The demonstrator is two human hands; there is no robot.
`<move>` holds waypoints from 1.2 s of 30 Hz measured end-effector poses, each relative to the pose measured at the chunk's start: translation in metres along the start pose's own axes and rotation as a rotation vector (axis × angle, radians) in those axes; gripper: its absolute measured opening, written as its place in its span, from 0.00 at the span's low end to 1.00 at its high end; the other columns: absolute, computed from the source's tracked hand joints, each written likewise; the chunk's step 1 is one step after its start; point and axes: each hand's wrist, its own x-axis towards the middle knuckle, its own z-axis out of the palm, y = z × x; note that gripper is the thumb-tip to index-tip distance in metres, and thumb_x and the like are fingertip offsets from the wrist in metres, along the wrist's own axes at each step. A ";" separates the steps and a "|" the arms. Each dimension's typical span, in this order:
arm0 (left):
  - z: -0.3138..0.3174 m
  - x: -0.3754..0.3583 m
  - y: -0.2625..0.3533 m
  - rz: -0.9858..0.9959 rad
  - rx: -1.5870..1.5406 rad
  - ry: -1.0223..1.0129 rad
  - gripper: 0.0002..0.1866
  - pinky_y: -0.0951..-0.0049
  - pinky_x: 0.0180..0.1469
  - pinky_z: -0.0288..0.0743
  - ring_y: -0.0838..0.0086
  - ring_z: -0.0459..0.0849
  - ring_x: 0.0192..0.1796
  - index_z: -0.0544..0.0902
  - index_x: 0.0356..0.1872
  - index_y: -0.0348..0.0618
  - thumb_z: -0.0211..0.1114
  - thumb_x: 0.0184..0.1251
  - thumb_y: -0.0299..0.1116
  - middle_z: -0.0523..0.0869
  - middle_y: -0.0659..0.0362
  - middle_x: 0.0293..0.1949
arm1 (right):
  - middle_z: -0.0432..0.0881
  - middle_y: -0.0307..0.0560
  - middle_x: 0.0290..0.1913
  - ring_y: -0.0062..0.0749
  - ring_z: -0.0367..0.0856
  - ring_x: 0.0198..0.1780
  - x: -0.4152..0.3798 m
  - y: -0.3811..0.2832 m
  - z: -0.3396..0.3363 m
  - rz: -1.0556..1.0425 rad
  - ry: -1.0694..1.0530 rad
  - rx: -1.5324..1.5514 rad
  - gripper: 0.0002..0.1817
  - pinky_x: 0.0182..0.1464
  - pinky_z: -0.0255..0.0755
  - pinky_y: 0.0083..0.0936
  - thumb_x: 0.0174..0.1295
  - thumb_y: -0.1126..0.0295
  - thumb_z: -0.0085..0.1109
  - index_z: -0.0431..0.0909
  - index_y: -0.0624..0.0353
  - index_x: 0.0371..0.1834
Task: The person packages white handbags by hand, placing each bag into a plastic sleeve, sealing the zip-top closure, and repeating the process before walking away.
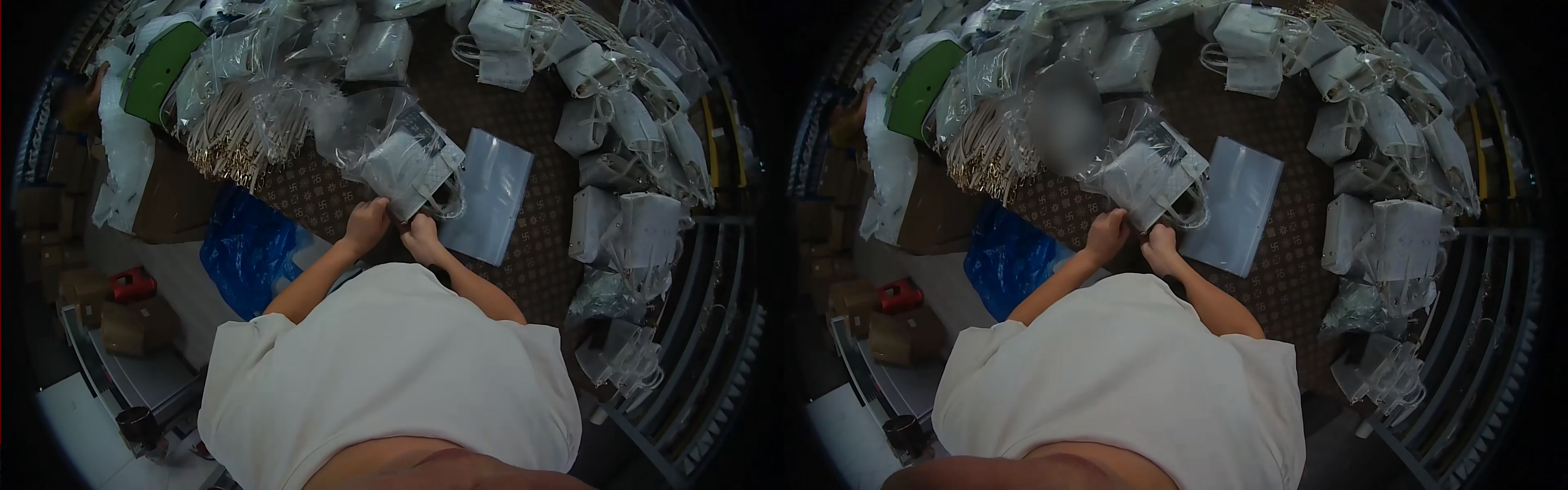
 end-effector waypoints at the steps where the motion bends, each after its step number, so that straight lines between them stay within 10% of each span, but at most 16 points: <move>1: -0.001 -0.003 0.001 -0.043 -0.030 -0.022 0.14 0.59 0.31 0.69 0.53 0.76 0.27 0.71 0.39 0.40 0.58 0.49 0.22 0.77 0.50 0.25 | 0.80 0.56 0.33 0.41 0.78 0.38 0.002 0.005 0.006 0.002 0.000 0.003 0.08 0.42 0.70 0.31 0.56 0.77 0.48 0.77 0.65 0.35; 3: -0.005 -0.011 -0.013 -0.117 0.022 0.024 0.14 0.58 0.31 0.69 0.53 0.76 0.27 0.70 0.40 0.40 0.58 0.50 0.22 0.77 0.49 0.26 | 0.81 0.50 0.32 0.38 0.79 0.36 0.005 0.018 0.021 -0.294 -0.103 0.201 0.09 0.41 0.70 0.30 0.57 0.70 0.53 0.77 0.64 0.36; 6: -0.017 -0.025 -0.040 -0.245 0.105 0.097 0.13 0.59 0.31 0.70 0.52 0.77 0.29 0.70 0.41 0.41 0.58 0.53 0.23 0.78 0.48 0.27 | 0.80 0.43 0.27 0.25 0.77 0.32 -0.003 -0.021 0.005 0.073 -0.808 0.312 0.09 0.37 0.70 0.23 0.57 0.70 0.54 0.78 0.64 0.36; 9: -0.023 -0.026 -0.050 -0.356 0.085 0.141 0.13 0.62 0.32 0.72 0.54 0.79 0.31 0.69 0.42 0.42 0.58 0.55 0.24 0.79 0.48 0.29 | 0.81 0.40 0.32 0.20 0.77 0.35 0.011 -0.050 -0.046 0.137 -0.670 0.687 0.08 0.35 0.71 0.22 0.58 0.69 0.54 0.79 0.63 0.34; 12: -0.025 -0.023 -0.043 -0.439 -0.023 0.169 0.13 0.64 0.32 0.73 0.56 0.80 0.30 0.69 0.42 0.41 0.59 0.56 0.24 0.79 0.49 0.28 | 0.80 0.50 0.30 0.40 0.79 0.34 0.081 -0.029 -0.097 -0.455 0.377 -0.025 0.07 0.35 0.72 0.29 0.48 0.76 0.59 0.77 0.64 0.31; 17: -0.010 -0.018 -0.041 -0.591 -0.124 0.245 0.14 0.69 0.32 0.73 0.61 0.80 0.29 0.69 0.42 0.40 0.60 0.54 0.25 0.78 0.50 0.27 | 0.78 0.54 0.32 0.49 0.76 0.38 0.142 -0.001 -0.115 -0.417 0.101 -0.552 0.05 0.40 0.70 0.36 0.50 0.73 0.55 0.77 0.62 0.29; 26: -0.006 -0.010 -0.044 -0.665 -0.080 0.201 0.06 0.68 0.31 0.69 0.60 0.75 0.27 0.73 0.29 0.35 0.59 0.48 0.21 0.74 0.50 0.26 | 0.77 0.54 0.26 0.47 0.77 0.30 0.140 0.021 -0.103 -0.481 0.175 -0.156 0.06 0.33 0.71 0.32 0.49 0.73 0.53 0.78 0.64 0.28; 36: -0.051 -0.096 -0.030 -0.348 -0.257 -0.207 0.08 0.68 0.29 0.66 0.55 0.73 0.27 0.70 0.23 0.35 0.58 0.41 0.15 0.71 0.49 0.25 | 0.73 0.54 0.23 0.44 0.72 0.25 -0.068 0.091 -0.077 -0.197 -0.273 0.100 0.04 0.28 0.66 0.28 0.46 0.78 0.54 0.75 0.63 0.27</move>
